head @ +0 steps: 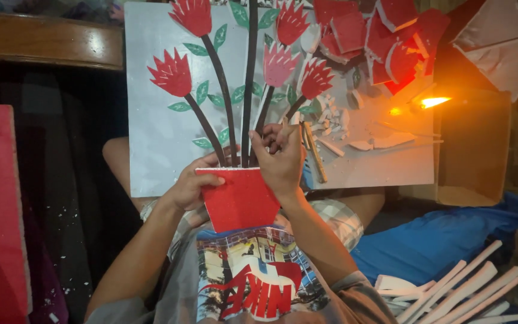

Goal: Assembling a 3D paper flower art piece by attaching a red paper pot and adjusting the flower stems.

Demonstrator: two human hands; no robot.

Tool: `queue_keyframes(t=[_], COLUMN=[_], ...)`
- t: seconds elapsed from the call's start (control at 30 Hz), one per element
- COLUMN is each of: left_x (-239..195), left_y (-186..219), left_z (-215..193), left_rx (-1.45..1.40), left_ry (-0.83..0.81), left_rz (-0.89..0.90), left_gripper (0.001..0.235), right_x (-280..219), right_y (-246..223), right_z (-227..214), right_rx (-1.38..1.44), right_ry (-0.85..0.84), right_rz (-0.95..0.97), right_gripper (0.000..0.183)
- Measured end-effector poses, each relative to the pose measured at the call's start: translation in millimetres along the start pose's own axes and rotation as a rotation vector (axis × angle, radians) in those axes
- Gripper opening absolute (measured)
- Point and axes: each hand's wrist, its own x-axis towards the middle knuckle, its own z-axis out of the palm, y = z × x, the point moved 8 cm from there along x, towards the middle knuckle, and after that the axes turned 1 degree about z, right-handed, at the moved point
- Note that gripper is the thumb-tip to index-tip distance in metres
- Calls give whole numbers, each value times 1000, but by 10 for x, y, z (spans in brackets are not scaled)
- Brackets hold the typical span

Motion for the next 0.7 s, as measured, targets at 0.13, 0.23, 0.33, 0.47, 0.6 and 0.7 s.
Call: queue_keyframes(t=[0.13, 0.23, 0.33, 0.47, 0.6, 0.7], left_x=[136, 110, 134, 230, 480, 480], left_y=[-153, 16, 66, 130, -107, -192], left_z=[-432, -696, -875, -869, -1171, -1194], left_rx=[2, 54, 39, 16, -3, 22], left_ry=[115, 268, 164, 98, 33, 99], left_rz=[30, 77, 63, 59, 38, 15], left_gripper=[65, 71, 76, 81, 80, 81], right_x=[-40, -89, -133, -316, -403, -377], right_y=[247, 585, 917, 1312, 1480, 1605], right_z=[-156, -574, -1181, -1949, -2363, -2480], right_rx=[-55, -68, -209, -608, -801, -788], right_ry=[49, 65, 115, 136, 173, 210], right_rz=[-14, -10, -25, 38, -50, -76], right_gripper=[52, 22, 30, 22, 13, 15])
